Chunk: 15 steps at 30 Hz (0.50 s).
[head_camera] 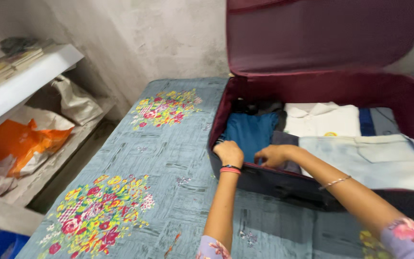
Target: The person folds several garments on a bed and places them into an open suitcase. They fold blue pants, dark gray pants, white pants, and black pants with yellow stripes, then arrange them inside the suitcase and close it.
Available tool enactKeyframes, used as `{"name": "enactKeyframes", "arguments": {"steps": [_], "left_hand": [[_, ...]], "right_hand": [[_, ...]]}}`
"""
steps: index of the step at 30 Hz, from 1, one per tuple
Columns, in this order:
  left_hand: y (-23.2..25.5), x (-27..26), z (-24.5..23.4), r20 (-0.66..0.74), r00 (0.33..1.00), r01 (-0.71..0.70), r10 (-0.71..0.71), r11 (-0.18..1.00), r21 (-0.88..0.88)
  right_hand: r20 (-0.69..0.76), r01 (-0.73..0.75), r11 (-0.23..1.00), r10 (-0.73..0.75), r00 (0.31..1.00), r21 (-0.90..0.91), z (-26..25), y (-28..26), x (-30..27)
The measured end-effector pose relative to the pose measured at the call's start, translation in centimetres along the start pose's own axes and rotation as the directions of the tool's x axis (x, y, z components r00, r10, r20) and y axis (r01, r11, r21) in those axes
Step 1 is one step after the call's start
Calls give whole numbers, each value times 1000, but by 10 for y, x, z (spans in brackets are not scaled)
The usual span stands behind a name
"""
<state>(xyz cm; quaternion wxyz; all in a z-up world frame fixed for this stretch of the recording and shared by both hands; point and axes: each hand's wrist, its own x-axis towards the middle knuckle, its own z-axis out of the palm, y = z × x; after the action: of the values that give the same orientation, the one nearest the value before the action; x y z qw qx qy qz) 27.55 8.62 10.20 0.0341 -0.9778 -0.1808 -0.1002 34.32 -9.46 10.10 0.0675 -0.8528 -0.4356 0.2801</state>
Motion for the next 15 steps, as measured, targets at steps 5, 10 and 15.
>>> {"name": "enactKeyframes", "arguments": {"steps": [5,10,15], "left_hand": [[-5,-21,-34,-550,835,-72,9,993,-92],[42,-87,-82,-538,835,-339,116,878,-337],[143,-193,-113,-721,614,-767,322,461,-447]], "right_hand": [[-653,269,925,-32,757,267,-15,-38,-158],[-832,70,931,285,476,359,40,-41,-298],[-839,-45,868,490,236,494,141,9,-403]]}}
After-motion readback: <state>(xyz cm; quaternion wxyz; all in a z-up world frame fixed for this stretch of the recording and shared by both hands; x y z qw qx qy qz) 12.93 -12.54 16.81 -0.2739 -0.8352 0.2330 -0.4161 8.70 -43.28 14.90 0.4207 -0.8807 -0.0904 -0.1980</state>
